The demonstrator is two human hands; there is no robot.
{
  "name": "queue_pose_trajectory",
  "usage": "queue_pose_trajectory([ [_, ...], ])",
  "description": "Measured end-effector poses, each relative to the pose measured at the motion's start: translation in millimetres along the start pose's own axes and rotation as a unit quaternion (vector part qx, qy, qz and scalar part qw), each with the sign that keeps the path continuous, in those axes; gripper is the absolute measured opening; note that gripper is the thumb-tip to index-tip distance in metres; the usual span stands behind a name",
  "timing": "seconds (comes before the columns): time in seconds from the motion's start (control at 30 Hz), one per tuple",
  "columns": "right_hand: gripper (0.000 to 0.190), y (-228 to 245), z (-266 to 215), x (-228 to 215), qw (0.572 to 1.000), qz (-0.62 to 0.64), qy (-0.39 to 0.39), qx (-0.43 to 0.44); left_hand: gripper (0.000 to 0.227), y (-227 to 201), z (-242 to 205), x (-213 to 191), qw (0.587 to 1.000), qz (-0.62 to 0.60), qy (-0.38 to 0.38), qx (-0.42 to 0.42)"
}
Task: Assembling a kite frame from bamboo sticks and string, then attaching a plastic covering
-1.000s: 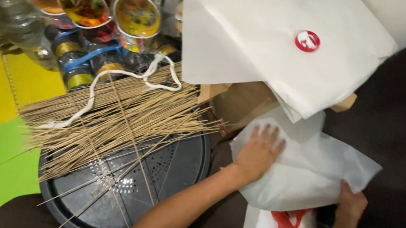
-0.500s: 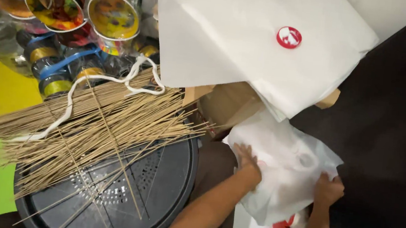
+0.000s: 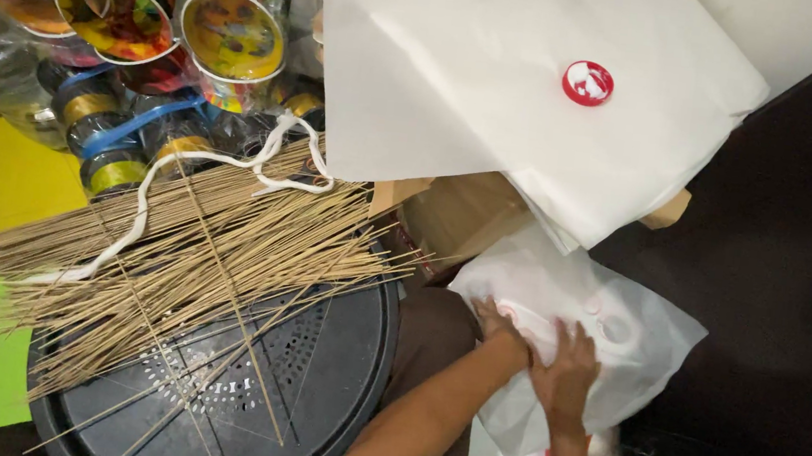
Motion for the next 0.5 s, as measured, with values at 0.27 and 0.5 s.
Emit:
queue_pose_trajectory([
  [0.27,0.092,-19.1,-16.9,45.1,0.971,-0.074,0.207,0.093,0.079,58.2,-9.1,-30.7,0.997,0.011,-0.034,0.068],
  [0.5,0.090,-11.0,-17.2,26.1,0.984,-0.138,-0.059,-0.095,0.116,70.4,-36.2,-50.8,0.965,-0.148,-0.043,0.212],
])
Point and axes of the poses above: each hand's wrist, its own z-axis towards the middle knuckle, its own x-axis out of the palm, y = z × x, the point moved 8 cm from there along z, towards the middle knuckle, and after that the axes turned 14 degrees about x, right-handed, at the moved point
